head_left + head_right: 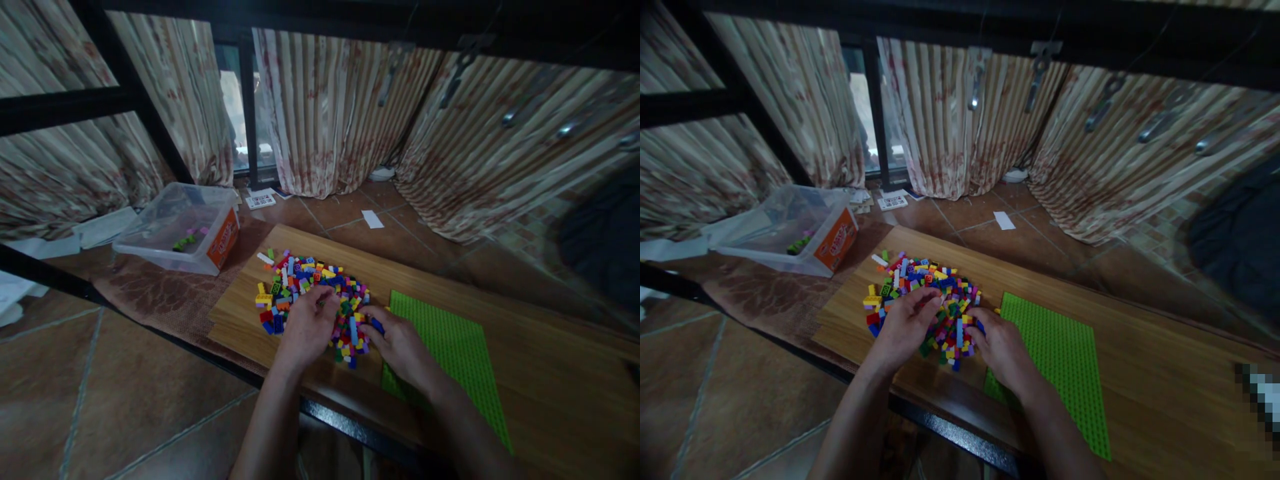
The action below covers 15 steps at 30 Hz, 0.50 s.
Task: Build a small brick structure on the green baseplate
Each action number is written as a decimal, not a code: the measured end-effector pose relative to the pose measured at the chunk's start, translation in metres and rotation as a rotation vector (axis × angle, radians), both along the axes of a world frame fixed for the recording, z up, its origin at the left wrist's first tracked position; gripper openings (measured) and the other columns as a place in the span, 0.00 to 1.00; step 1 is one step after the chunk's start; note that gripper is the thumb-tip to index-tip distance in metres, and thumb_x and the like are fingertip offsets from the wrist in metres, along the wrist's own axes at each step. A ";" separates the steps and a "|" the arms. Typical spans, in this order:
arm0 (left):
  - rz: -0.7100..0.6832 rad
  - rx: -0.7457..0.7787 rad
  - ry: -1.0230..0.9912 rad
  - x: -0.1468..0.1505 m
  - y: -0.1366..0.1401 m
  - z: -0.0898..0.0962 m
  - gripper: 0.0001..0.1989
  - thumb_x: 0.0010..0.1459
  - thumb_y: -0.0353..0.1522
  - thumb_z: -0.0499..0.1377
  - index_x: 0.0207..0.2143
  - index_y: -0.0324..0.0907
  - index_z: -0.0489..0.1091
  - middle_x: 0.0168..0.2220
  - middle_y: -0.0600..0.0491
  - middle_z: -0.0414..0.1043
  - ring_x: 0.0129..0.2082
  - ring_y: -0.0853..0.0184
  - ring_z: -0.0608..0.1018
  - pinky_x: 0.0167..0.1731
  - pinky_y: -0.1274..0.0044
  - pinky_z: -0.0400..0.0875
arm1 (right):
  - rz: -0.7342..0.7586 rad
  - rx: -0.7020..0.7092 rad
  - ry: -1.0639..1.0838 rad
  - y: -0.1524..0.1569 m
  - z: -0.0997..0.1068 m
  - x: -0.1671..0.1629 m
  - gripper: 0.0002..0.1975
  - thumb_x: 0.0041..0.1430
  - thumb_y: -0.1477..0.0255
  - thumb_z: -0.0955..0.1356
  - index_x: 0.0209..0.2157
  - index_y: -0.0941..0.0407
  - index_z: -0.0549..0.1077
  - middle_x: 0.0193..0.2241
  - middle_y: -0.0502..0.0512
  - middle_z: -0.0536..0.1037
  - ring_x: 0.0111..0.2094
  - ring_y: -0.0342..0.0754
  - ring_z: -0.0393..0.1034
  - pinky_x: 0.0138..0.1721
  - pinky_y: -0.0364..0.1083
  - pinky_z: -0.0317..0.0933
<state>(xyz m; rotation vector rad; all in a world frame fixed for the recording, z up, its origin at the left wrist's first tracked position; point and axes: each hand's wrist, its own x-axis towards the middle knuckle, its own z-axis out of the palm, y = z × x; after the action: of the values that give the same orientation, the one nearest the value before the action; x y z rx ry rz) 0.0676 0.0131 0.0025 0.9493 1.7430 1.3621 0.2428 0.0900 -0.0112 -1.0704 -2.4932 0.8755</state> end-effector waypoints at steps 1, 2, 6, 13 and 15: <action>-0.021 0.004 -0.018 0.002 0.000 0.003 0.13 0.59 0.39 0.57 0.40 0.40 0.74 0.37 0.49 0.77 0.31 0.66 0.76 0.30 0.78 0.69 | -0.010 -0.005 0.009 -0.002 0.005 0.000 0.12 0.62 0.66 0.63 0.44 0.53 0.73 0.40 0.55 0.80 0.40 0.51 0.75 0.44 0.49 0.65; -0.053 0.014 -0.043 0.004 -0.001 0.006 0.13 0.59 0.40 0.57 0.38 0.40 0.74 0.36 0.50 0.77 0.30 0.67 0.75 0.28 0.78 0.68 | -0.026 -0.001 0.030 -0.005 0.011 0.000 0.11 0.62 0.66 0.64 0.44 0.52 0.73 0.40 0.54 0.80 0.40 0.51 0.75 0.44 0.49 0.65; -0.216 0.067 -0.213 0.009 -0.002 0.018 0.12 0.58 0.39 0.58 0.33 0.39 0.74 0.29 0.53 0.74 0.27 0.70 0.72 0.28 0.79 0.66 | -0.085 0.028 0.170 -0.016 0.034 -0.007 0.12 0.60 0.65 0.65 0.44 0.49 0.74 0.41 0.53 0.80 0.41 0.51 0.75 0.44 0.48 0.65; -0.081 0.110 -0.305 0.005 -0.004 0.021 0.11 0.56 0.38 0.60 0.30 0.38 0.73 0.22 0.58 0.66 0.21 0.75 0.64 0.23 0.81 0.59 | -0.353 -0.379 0.545 -0.023 0.029 -0.034 0.16 0.57 0.56 0.68 0.38 0.53 0.76 0.22 0.47 0.72 0.22 0.42 0.65 0.24 0.42 0.59; -0.044 0.110 -0.319 0.003 -0.004 0.018 0.12 0.54 0.39 0.61 0.30 0.38 0.74 0.22 0.58 0.66 0.21 0.75 0.64 0.23 0.81 0.60 | -0.380 -0.566 0.648 -0.025 0.024 -0.044 0.18 0.54 0.53 0.69 0.35 0.55 0.75 0.15 0.43 0.63 0.16 0.39 0.54 0.17 0.40 0.48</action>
<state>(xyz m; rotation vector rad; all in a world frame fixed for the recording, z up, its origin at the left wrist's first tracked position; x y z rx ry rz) 0.0702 0.0091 0.0203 0.7739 1.4136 1.5015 0.1989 0.0648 0.0126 -1.1232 -1.4879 1.5416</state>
